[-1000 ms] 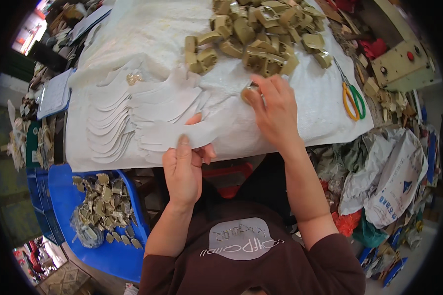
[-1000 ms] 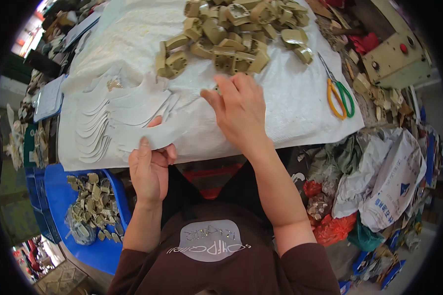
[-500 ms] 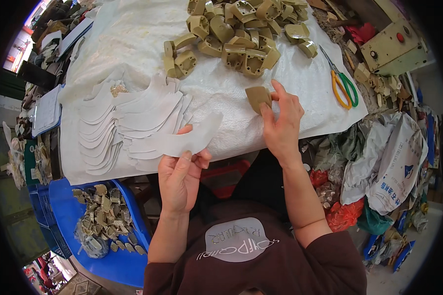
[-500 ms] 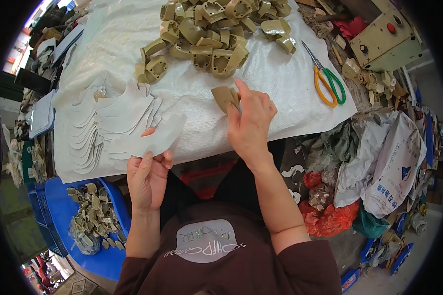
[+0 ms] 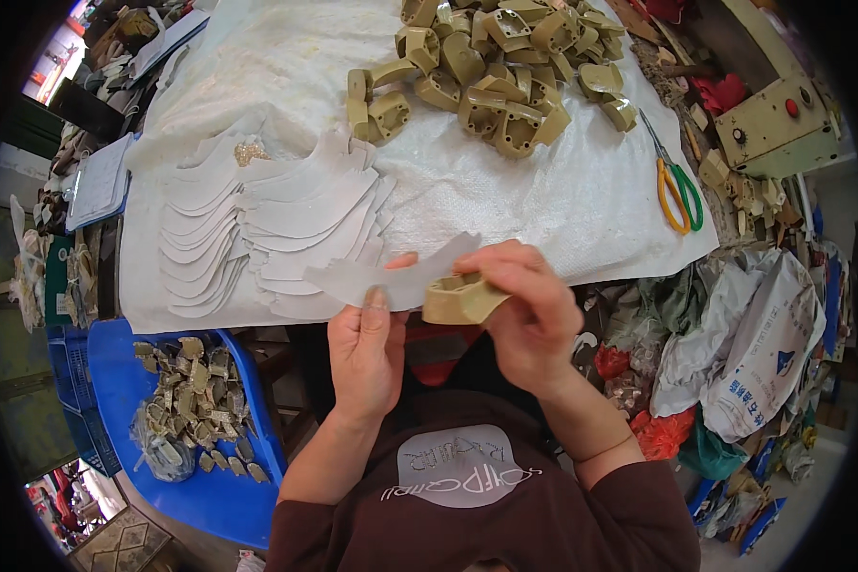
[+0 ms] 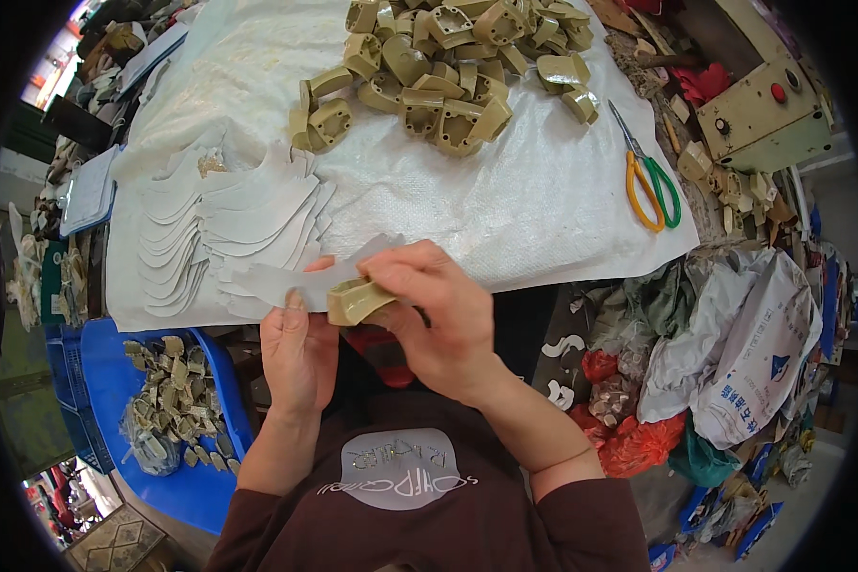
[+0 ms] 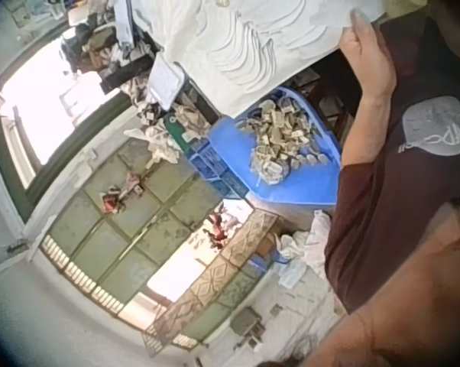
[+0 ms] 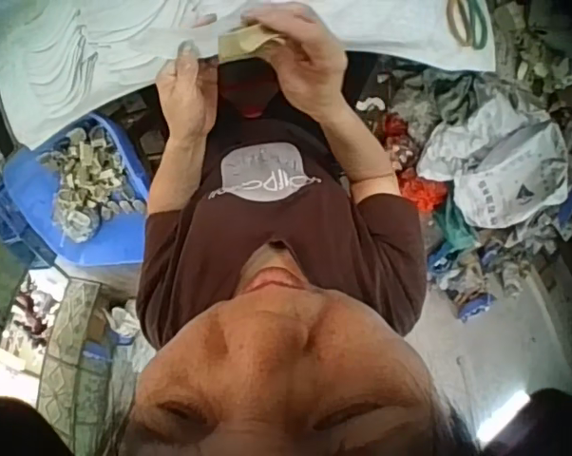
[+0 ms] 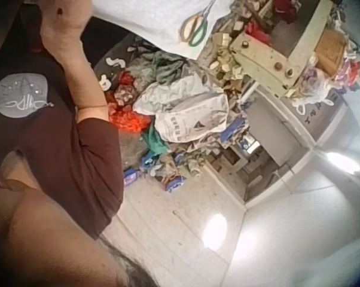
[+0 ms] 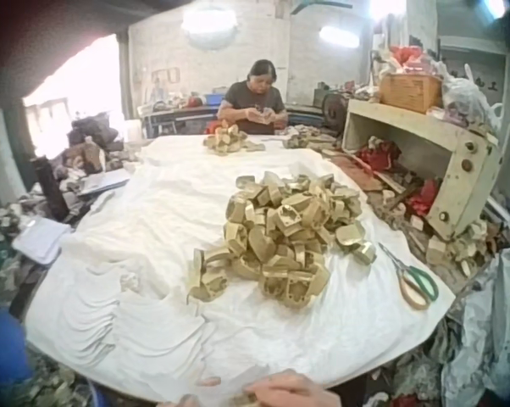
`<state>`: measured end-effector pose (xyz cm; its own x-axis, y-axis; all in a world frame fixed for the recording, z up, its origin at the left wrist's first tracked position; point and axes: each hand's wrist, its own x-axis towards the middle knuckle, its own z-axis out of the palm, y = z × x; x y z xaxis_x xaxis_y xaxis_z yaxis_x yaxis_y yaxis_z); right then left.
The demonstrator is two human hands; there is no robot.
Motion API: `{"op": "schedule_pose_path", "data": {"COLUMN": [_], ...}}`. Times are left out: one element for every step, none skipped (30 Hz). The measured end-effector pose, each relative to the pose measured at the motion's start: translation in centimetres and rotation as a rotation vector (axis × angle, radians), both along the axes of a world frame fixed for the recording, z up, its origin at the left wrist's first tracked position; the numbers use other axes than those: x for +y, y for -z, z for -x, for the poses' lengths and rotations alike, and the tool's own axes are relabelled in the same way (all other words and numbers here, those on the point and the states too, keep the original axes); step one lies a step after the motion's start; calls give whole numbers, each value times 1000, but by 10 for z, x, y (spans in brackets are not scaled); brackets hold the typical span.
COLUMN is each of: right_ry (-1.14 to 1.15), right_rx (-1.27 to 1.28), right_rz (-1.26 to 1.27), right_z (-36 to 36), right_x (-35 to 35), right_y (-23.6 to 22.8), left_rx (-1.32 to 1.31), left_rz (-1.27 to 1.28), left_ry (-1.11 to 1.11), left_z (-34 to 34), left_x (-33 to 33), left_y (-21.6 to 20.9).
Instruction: The person repeatedly picks up beige plastic components and white paper-like inserts from a table. They insert the white pieces into the plastic parts by hand, then place the assembled units into a blue bin. The process is repetitive and involves handling multiple identical items.
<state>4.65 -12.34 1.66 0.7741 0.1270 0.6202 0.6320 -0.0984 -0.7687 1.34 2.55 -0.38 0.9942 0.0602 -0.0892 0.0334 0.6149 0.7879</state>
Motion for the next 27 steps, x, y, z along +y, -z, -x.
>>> {"op": "schedule_pose_path", "data": {"right_ry": [10, 18, 27, 38, 18, 20, 22, 24, 29, 35, 41, 50, 59, 67, 85, 104, 123, 132, 140, 147, 156, 165, 174, 172, 172, 172, 190], "right_rx": [-53, -126, -200, -274, -291, -288, -286, -283, -284, -284, -284, -282, -280, -279, -296, -313, -331, -325, -320, -313, -318, -322, -324, -338, -352, -366, -354], "right_rz": [17, 29, 41, 54, 36, 31, 26, 23, 36, 49, 61, 61, 62, 61, 59, 58, 57, 104, 151, 197, 218, 240, 263, 233, 204, 177, 261], "right_z": [0, -1, -3, -5, -5, -5, -5, -5, -5, -5, -5, -5, -5, -5, -6, -8, -9, -9, -9, -9, -9, -9, -9, -11, -12, -13, -11], "right_x": [3, 5, 6, 7, 9, 10, 11, 12, 12, 11, 11, 11, 11, 11, 12, 15, 16, 16, 16, 16, 15, 13, 11, 11, 11, 11, 9], "right_y": [6, 11, 15, 18, 19, 21, 22, 22, 22, 21, 21, 23, 25, 26, 28, 29, 29, 27, 23, 21, 20, 20, 20, 19, 18, 17, 15], "left_rx": [-31, -59, -86, -74, -64, -54, -59, -65, -70, -63, -56, -50, -48, -46, -44, -46, -49, -51, -65, -79, -92, -127, -161, -182, -203, -212, -223], "left_rz": [21, 41, 60, 49, 40, 32, 41, 52, 63, 31, -3, -36, -59, -83, -107, -133, -158, -184, -252, -322, -391, -459, -524, -573, -622, -652, -695], "left_ry": [46, 86, 127, 127, 129, 132, 132, 134, 135, 132, 130, 128, 117, 106, 94, 59, 25, -10, -32, -55, -79, -62, -43, -60, -80, -135, -158], "left_z": [0, 1, 2, 3, 3, 3, 4, 6, 7, 8, 8, 8, 9, 10, 11, 11, 10, 10, 9, 9, 8, 8, 8, 7, 7, 6, 5], "left_x": [0, 1, 2, 2, 1, 1, 2, 4, 4, 4, 3, 1, 0, -2, -3, -6, -8, -9, -9, -9, -7, -3, 2, 6, 11, 14, 16], "left_y": [-3, -5, -8, -10, -11, -12, -10, -5, -3, -4, -6, -8, -8, -8, -8, -10, -14, -16, -15, -13, -10, -9, -7, -7, -7, -10, -12]}}
